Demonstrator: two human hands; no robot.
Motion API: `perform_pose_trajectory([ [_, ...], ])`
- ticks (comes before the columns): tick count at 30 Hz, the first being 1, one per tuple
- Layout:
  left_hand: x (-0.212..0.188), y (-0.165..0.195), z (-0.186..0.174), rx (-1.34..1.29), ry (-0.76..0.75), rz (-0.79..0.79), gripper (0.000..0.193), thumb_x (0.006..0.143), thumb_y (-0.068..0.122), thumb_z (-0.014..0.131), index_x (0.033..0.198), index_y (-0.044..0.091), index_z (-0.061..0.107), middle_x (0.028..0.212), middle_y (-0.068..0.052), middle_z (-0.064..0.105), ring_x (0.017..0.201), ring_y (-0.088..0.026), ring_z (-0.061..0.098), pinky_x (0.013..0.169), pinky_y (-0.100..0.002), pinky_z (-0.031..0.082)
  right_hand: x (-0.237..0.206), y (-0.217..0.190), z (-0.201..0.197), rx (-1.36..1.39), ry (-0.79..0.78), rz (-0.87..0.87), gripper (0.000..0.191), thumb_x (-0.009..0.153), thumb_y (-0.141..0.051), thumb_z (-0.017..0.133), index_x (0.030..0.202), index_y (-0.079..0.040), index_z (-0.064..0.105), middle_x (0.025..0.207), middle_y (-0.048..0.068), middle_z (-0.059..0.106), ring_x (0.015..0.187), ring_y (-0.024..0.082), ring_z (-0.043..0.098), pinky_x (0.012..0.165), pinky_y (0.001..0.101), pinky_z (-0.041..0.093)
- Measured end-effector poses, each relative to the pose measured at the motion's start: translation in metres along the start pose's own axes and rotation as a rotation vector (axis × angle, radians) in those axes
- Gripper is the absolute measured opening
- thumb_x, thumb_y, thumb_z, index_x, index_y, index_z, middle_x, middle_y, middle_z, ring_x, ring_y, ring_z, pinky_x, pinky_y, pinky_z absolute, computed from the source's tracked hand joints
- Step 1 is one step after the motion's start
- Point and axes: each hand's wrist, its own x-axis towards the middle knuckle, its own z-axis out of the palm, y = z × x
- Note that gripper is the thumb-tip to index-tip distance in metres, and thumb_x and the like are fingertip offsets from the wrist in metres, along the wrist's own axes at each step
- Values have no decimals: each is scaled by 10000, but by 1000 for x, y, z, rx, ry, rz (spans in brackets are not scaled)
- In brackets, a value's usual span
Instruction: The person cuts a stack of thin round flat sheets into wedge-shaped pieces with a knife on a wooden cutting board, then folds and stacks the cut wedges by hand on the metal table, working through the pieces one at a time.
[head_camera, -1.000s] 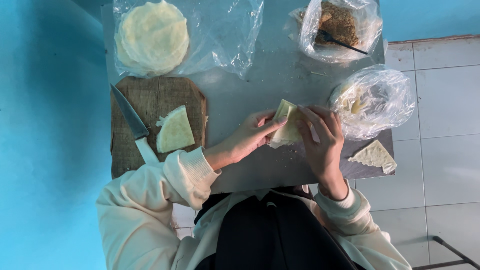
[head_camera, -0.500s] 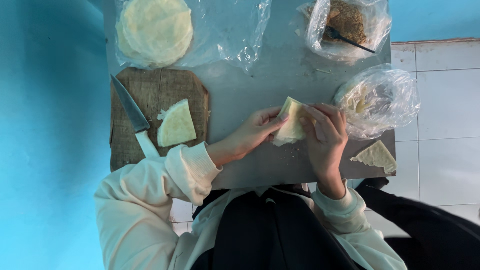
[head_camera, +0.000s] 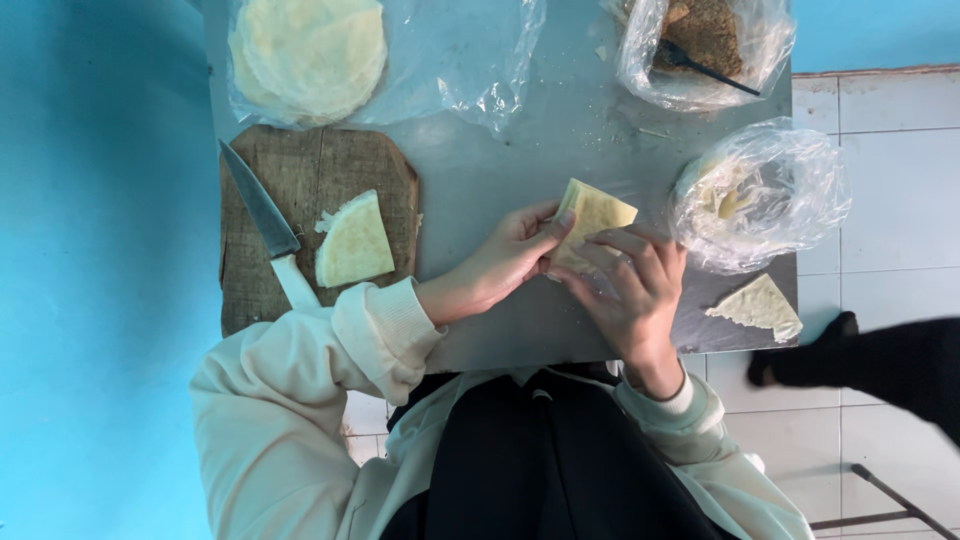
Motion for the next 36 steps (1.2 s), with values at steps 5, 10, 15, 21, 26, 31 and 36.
perform_pose_trajectory([
  [5, -3, 3, 0, 82, 25, 13, 461, 1123, 393, 546, 1395, 24, 594, 1063, 1, 641, 900, -29, 586, 752, -238, 512, 4, -4, 2, -30, -18, 41, 392, 737, -141, 956, 1067, -147, 746, 1126, -10, 680, 1067, 254, 607, 909, 406, 446],
  [10, -3, 2, 0, 101, 55, -5, 449, 1081, 400, 544, 1368, 60, 600, 1006, 48, 632, 836, 1, 544, 702, -213, 475, 6, -4, 3, -62, -13, -11, 365, 775, -82, 941, 1071, -144, 737, 1133, -36, 692, 1058, 230, 624, 925, 400, 439],
  [15, -1, 1, 2, 104, 62, 6, 455, 1091, 406, 550, 1391, 70, 612, 1010, 35, 625, 832, -5, 531, 686, -206, 457, 4, -6, 7, -109, 0, -41, 343, 765, -46, 908, 1047, -124, 730, 1118, -16, 694, 1034, 247, 626, 911, 405, 413],
  [21, -3, 10, 5, -4, 22, -62, 542, 1006, 434, 601, 1386, 50, 563, 1153, -9, 673, 1010, -69, 667, 851, -268, 580, 1, -3, 6, 125, -11, 215, 249, 836, -13, 815, 1045, -85, 700, 1120, 31, 715, 1015, 236, 644, 933, 371, 472],
  [26, -4, 11, 4, 205, -70, 81, 632, 931, 300, 789, 1428, 5, 536, 1307, -53, 655, 1204, -117, 626, 1056, -305, 509, -1, 6, -2, 383, -35, 443, 150, 940, -39, 767, 1077, -9, 713, 1043, 45, 745, 953, 164, 646, 891, 315, 474],
  [31, -1, 6, 1, 227, -29, 32, 643, 889, 164, 789, 1451, 24, 509, 1327, -70, 654, 1234, -141, 619, 1087, -318, 493, -2, 13, -4, 439, -48, 527, 149, 943, -51, 775, 1069, 8, 723, 1015, 41, 735, 939, 124, 631, 857, 283, 460],
  [36, -1, 9, 1, 196, -13, -25, 616, 919, 218, 759, 1458, 50, 512, 1272, -59, 632, 1156, -135, 574, 991, -307, 464, -3, 16, -8, 512, -89, 555, 158, 949, -41, 767, 1089, 14, 720, 1044, 44, 726, 962, 121, 630, 869, 278, 446],
])
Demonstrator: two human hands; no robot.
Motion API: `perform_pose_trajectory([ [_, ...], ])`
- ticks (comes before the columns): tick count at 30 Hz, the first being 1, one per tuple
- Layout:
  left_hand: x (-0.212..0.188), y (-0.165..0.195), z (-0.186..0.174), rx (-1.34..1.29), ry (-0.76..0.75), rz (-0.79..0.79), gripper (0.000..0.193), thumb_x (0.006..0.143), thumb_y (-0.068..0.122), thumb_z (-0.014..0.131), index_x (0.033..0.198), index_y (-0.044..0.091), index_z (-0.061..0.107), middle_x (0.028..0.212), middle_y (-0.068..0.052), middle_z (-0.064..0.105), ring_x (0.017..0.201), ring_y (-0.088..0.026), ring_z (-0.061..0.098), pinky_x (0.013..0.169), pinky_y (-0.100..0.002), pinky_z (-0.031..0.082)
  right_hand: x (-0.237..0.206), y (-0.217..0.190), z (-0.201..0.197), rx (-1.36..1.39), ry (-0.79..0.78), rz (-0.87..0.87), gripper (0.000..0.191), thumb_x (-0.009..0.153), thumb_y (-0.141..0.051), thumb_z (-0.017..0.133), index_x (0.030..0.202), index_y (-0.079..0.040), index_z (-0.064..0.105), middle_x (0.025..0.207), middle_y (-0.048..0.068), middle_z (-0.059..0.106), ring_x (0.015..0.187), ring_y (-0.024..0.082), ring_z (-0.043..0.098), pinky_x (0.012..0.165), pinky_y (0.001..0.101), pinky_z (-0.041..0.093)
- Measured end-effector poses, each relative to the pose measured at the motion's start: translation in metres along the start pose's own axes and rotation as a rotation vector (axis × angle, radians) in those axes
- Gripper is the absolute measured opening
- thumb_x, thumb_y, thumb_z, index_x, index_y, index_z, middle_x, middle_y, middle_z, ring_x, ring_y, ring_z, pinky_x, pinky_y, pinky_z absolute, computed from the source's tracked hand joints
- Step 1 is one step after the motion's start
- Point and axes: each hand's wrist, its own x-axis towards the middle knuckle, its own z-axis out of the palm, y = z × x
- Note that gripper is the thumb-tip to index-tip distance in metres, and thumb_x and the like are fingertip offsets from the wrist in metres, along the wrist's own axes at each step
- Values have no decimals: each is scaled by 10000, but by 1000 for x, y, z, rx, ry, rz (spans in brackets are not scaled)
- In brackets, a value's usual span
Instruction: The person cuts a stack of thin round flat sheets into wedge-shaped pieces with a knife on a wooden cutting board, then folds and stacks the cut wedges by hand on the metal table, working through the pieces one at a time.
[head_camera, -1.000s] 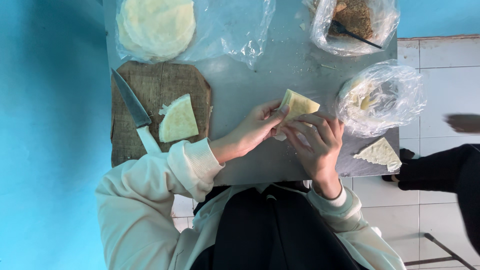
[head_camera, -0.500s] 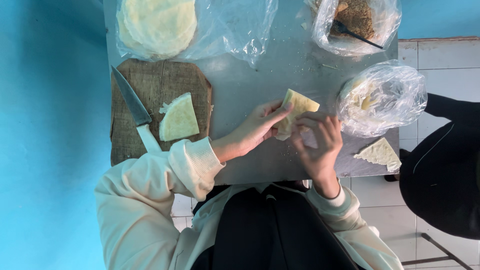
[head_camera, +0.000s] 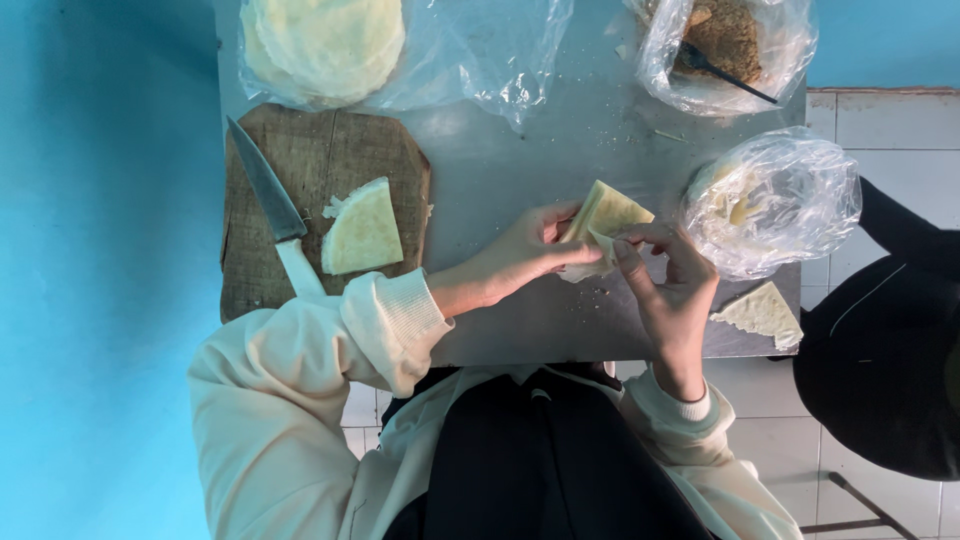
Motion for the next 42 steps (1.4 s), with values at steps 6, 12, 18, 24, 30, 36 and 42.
perform_pose_trajectory([
  [6, -2, 2, 1, 54, -2, -38, 538, 959, 228, 754, 1414, -7, 590, 1187, -82, 611, 1050, -140, 531, 865, -307, 418, 2, 1, 0, -86, -77, -75, 176, 907, -18, 793, 1065, 17, 725, 1067, 60, 726, 970, 142, 618, 833, 294, 454],
  [12, 3, -9, -2, 38, -52, 58, 578, 931, 137, 704, 1461, 30, 502, 1275, -25, 650, 1170, -86, 614, 1008, -275, 517, 2, -4, 5, -77, -86, 4, 183, 908, 8, 789, 1078, 29, 725, 1149, 80, 588, 910, 124, 632, 795, 278, 521],
  [18, 4, -13, -5, 57, -50, 59, 572, 935, 66, 635, 1490, 9, 508, 1247, -17, 641, 1118, -74, 596, 950, -275, 508, 1, -12, 6, -179, -92, -54, 166, 909, -8, 793, 1053, 23, 716, 1132, 94, 587, 921, 159, 620, 838, 296, 512],
  [24, 5, -13, -5, 56, -47, 41, 544, 963, 100, 626, 1489, 19, 514, 1218, 1, 635, 1071, -58, 579, 909, -250, 501, 3, -16, 4, -99, -109, -37, 147, 940, -23, 767, 1053, 36, 695, 1143, 80, 571, 937, 151, 606, 846, 289, 508],
  [30, 8, -17, -6, 5, -54, 27, 581, 965, 92, 623, 1522, 31, 469, 1238, -1, 630, 1092, -63, 582, 909, -260, 502, 2, -16, 0, -82, -107, 24, 145, 941, -4, 741, 1066, 48, 689, 1126, 78, 603, 921, 146, 541, 784, 285, 448],
  [36, 6, -13, -2, 91, 1, 86, 674, 980, 109, 664, 1574, 95, 346, 1288, -25, 628, 1111, -93, 619, 922, -281, 549, 2, -9, -2, 371, -34, 276, 99, 1013, -9, 622, 1104, 29, 626, 1075, 44, 683, 932, 77, 617, 854, 226, 508],
  [42, -7, 2, 2, 261, 60, 315, 539, 1026, 128, 652, 1452, 155, 323, 1391, 54, 452, 997, -101, 638, 836, -273, 548, 5, 3, -3, 502, 76, 315, 67, 1067, -28, 610, 1123, 6, 623, 1021, 32, 637, 895, 71, 543, 805, 218, 436],
])
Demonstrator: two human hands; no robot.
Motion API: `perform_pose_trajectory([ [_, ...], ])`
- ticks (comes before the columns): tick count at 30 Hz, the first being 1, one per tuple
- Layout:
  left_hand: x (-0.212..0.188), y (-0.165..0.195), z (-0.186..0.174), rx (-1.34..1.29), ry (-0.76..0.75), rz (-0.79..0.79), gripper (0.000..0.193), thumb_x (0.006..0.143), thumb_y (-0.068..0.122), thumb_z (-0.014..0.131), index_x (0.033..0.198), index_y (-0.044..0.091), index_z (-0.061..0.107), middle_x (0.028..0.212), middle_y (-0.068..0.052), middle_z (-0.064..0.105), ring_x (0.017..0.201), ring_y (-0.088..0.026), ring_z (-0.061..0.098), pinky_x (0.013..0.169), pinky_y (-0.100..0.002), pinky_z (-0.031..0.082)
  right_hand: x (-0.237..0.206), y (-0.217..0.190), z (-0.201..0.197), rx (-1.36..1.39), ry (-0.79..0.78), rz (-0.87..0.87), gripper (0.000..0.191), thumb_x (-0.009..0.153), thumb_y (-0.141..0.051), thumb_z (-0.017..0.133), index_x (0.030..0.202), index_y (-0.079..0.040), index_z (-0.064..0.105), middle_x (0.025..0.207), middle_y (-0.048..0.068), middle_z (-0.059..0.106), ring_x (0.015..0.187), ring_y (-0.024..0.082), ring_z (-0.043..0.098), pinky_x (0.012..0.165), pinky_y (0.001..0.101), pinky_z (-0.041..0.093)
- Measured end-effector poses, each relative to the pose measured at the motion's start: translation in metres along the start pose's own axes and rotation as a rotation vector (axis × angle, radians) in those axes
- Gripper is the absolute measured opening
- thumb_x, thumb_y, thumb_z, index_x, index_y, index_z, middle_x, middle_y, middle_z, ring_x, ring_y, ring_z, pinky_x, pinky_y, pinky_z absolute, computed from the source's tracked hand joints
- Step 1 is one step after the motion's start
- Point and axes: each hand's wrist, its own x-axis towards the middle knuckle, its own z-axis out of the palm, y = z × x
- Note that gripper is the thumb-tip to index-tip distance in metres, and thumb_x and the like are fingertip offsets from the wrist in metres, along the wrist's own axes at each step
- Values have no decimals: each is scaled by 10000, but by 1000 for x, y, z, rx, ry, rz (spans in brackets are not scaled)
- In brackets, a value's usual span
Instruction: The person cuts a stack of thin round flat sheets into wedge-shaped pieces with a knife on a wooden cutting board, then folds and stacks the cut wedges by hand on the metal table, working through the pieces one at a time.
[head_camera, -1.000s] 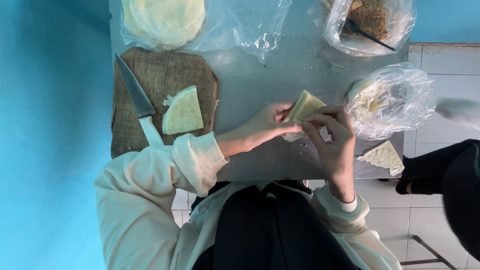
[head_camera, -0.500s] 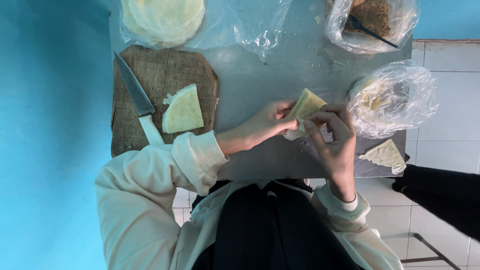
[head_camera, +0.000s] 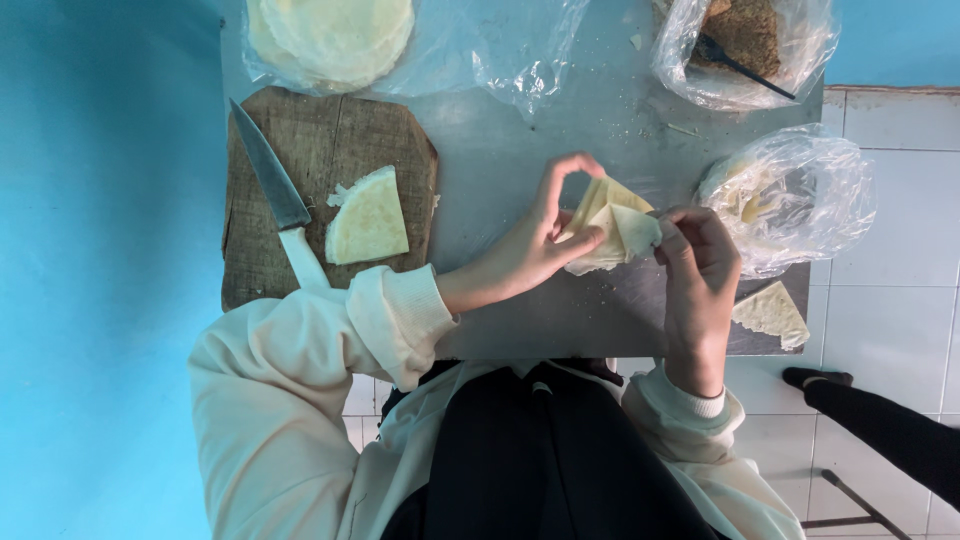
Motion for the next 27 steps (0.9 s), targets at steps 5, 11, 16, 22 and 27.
perform_pose_trajectory([
  [5, -2, 6, 2, 218, -31, -57, 168, 1074, 112, 591, 1229, 59, 629, 1072, 11, 635, 830, -106, 505, 765, -279, 461, 2, 4, -5, 75, 39, 7, 71, 1071, -37, 608, 1126, 6, 624, 1006, 17, 615, 879, 75, 536, 795, 216, 437],
  [11, -1, 1, 3, 15, -121, -2, 238, 1107, 81, 514, 1181, 23, 733, 1190, -18, 757, 1160, -92, 681, 1034, -284, 533, 11, 10, -13, 146, 51, -14, 83, 1089, -34, 586, 1143, 21, 614, 1019, 14, 603, 896, 78, 541, 816, 223, 438],
  [16, 3, -1, 3, 74, -114, -15, 307, 1084, 50, 521, 1344, 35, 684, 1337, -57, 726, 1210, -115, 642, 1053, -294, 516, 18, 15, -26, 258, 13, 9, 105, 1094, -31, 542, 1160, 28, 600, 1012, 35, 598, 897, 89, 555, 837, 242, 460],
  [22, 4, -2, 1, 117, -113, -26, 348, 1069, 38, 512, 1390, 41, 645, 1393, -61, 692, 1263, -131, 637, 1064, -298, 518, 22, 18, -39, 372, 8, -1, 108, 1109, -26, 516, 1158, 26, 597, 1021, 49, 603, 912, 98, 564, 858, 250, 470],
  [27, 5, -8, 1, 132, -96, -12, 356, 1061, 29, 493, 1386, 34, 640, 1402, -67, 683, 1271, -135, 640, 1089, -301, 519, 20, 14, -41, 346, 75, -55, 98, 1119, -29, 520, 1153, 23, 596, 1044, 49, 607, 930, 96, 574, 867, 241, 469],
])
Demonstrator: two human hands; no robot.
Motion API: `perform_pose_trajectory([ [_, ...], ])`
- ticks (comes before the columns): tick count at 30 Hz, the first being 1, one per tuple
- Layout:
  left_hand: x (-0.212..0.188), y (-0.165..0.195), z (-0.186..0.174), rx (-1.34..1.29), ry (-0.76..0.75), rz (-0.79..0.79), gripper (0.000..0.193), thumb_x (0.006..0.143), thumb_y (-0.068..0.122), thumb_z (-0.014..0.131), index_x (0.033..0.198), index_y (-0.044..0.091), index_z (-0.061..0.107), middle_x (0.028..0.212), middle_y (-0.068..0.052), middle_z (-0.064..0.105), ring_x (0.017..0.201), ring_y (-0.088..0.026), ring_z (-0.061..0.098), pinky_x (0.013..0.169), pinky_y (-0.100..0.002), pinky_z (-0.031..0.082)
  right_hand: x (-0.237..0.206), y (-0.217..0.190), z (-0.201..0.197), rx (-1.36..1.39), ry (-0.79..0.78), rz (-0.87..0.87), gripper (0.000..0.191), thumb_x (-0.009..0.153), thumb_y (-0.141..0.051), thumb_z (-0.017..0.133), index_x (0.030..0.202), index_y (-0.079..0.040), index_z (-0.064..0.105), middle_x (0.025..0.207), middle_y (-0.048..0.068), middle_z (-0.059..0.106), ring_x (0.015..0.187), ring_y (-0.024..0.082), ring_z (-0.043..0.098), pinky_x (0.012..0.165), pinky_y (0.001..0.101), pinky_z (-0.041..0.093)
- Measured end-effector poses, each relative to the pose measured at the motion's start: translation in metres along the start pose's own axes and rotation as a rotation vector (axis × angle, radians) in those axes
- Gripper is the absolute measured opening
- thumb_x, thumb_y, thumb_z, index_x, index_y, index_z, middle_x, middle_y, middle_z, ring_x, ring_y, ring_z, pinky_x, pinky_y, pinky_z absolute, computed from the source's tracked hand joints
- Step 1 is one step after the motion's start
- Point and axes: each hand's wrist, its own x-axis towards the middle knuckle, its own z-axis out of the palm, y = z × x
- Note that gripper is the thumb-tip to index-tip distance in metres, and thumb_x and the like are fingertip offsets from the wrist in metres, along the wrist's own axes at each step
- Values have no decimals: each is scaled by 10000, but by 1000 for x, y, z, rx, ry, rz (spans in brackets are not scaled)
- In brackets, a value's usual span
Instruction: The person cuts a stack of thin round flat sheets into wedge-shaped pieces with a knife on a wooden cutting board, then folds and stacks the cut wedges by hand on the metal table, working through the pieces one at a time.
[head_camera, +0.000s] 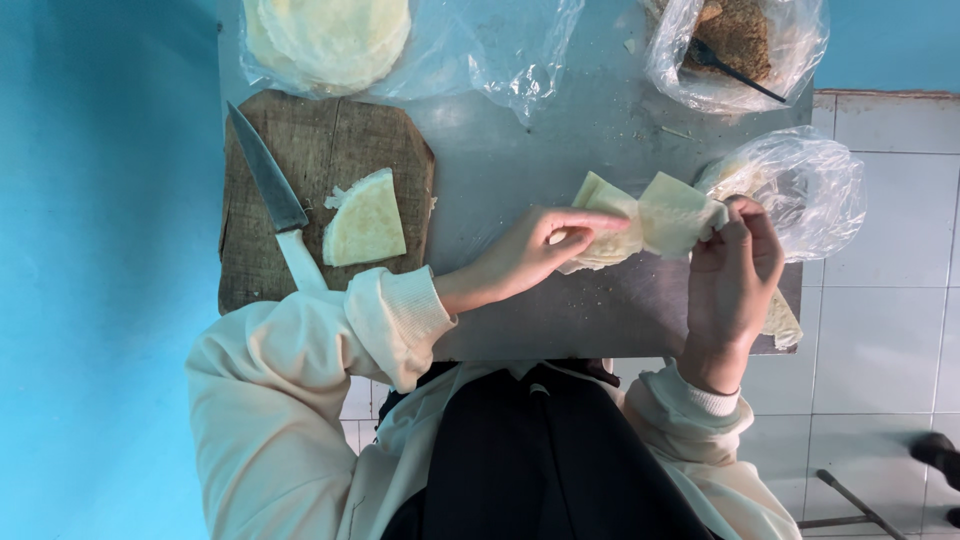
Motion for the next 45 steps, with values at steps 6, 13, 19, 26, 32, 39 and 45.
perform_pose_trajectory([
  [6, 0, -10, -2, 58, 44, -49, 366, 1033, 37, 485, 1348, 41, 672, 1343, -64, 720, 1217, -128, 680, 1028, -286, 548, -9, -7, 12, -50, 42, -181, 71, 1142, 0, 535, 1173, 28, 593, 1075, 54, 615, 931, 92, 592, 868, 228, 490],
  [13, 2, -23, -2, 63, 93, -162, 355, 1019, 48, 500, 1308, 57, 706, 1279, -68, 751, 1087, -118, 681, 967, -291, 548, -26, -9, 29, -237, 131, -342, 25, 1162, -3, 554, 1168, 3, 577, 1063, 58, 634, 932, 74, 577, 832, 203, 458],
  [19, 0, -24, -3, 14, 70, -121, 389, 1015, 21, 481, 1316, 69, 723, 1191, -67, 765, 966, -65, 657, 871, -244, 558, -28, -12, 27, -165, 134, -345, 28, 1175, -4, 555, 1191, -1, 577, 1092, 56, 620, 952, 78, 586, 852, 210, 477],
  [26, 1, -21, 2, -318, -1, -230, 336, 1050, 222, 530, 1320, 92, 682, 1045, 13, 703, 891, -19, 627, 715, -193, 520, -40, -2, 36, -679, -22, -463, 27, 1125, 17, 604, 1148, 22, 592, 1109, 103, 692, 949, 105, 597, 863, 235, 491],
  [32, 4, -19, 2, -219, 19, -395, 612, 1082, 537, 525, 1064, -39, 729, 885, -97, 560, 774, -144, 509, 688, -281, 408, -42, 1, 53, -1038, -120, -390, 101, 972, 51, 724, 1068, 51, 693, 947, 121, 728, 698, 114, 518, 626, 256, 387],
  [39, 5, -20, -3, -454, -40, -365, 535, 1015, 454, 544, 1208, -35, 642, 1108, -104, 713, 973, -150, 711, 901, -300, 575, -36, -16, 42, -671, -37, -323, 67, 1104, 7, 670, 1171, 14, 662, 1114, 73, 734, 953, 77, 658, 868, 198, 516],
  [45, 4, -27, -3, -636, -6, -378, 435, 1059, 350, 509, 1243, -35, 589, 1180, -100, 687, 1049, -169, 697, 958, -333, 567, -44, -23, 49, -931, -157, -518, 212, 952, 17, 830, 1108, -10, 688, 1133, 72, 693, 1096, 175, 647, 985, 324, 516],
])
